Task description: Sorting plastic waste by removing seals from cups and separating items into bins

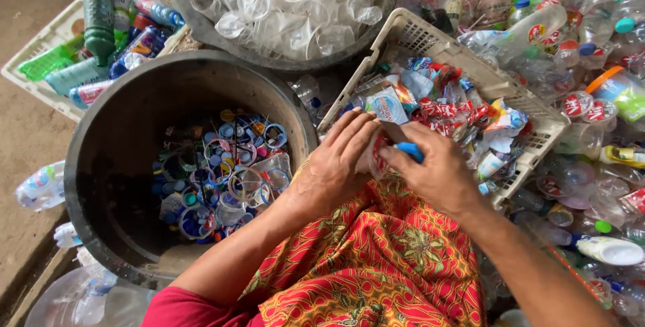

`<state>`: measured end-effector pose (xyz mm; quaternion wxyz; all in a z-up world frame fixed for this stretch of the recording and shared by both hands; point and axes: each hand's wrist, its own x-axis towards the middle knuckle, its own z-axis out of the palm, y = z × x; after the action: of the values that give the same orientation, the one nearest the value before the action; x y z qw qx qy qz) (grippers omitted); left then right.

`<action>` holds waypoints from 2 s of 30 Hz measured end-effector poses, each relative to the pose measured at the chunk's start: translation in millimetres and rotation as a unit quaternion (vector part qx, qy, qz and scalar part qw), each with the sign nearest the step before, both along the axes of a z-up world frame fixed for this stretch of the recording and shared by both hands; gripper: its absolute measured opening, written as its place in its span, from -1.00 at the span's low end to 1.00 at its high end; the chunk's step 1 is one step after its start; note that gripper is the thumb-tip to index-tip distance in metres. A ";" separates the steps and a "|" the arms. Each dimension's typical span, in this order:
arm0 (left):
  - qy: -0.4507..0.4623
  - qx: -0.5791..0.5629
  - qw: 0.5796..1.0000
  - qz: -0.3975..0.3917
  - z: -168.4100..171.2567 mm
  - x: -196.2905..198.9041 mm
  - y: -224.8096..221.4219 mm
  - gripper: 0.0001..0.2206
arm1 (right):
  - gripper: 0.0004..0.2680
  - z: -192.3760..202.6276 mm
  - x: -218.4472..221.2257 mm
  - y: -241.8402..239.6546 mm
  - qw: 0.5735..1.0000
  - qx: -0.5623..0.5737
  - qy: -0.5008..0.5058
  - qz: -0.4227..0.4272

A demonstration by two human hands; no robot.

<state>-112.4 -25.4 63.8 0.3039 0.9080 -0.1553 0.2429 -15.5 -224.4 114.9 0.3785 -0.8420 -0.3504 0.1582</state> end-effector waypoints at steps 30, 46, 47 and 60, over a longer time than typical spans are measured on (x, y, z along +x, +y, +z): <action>0.019 -0.212 0.975 0.070 -28.2 24.5 6.1 -0.46 | -0.90 -41.8 14.3 21.0 0.970 0.232 0.062 -0.046; -0.029 -0.311 0.942 0.124 -27.6 -4.2 85.6 -0.81 | -0.44 -129.3 202.3 -0.1 0.935 -0.276 0.040 -0.220; -0.034 -0.272 0.946 0.171 -31.6 -6.6 95.4 -0.80 | -0.69 -127.7 215.9 4.7 0.912 -0.375 -0.080 -0.143; -0.072 -0.200 0.931 0.296 -67.1 -33.2 115.2 -0.85 | -0.67 59.0 -24.4 397.0 0.888 -0.018 -0.236 0.393</action>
<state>-145.6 89.8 -3.4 0.3818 0.8132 0.1516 0.4123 -39.9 172.5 173.9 0.1766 -0.6543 -0.7289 0.0968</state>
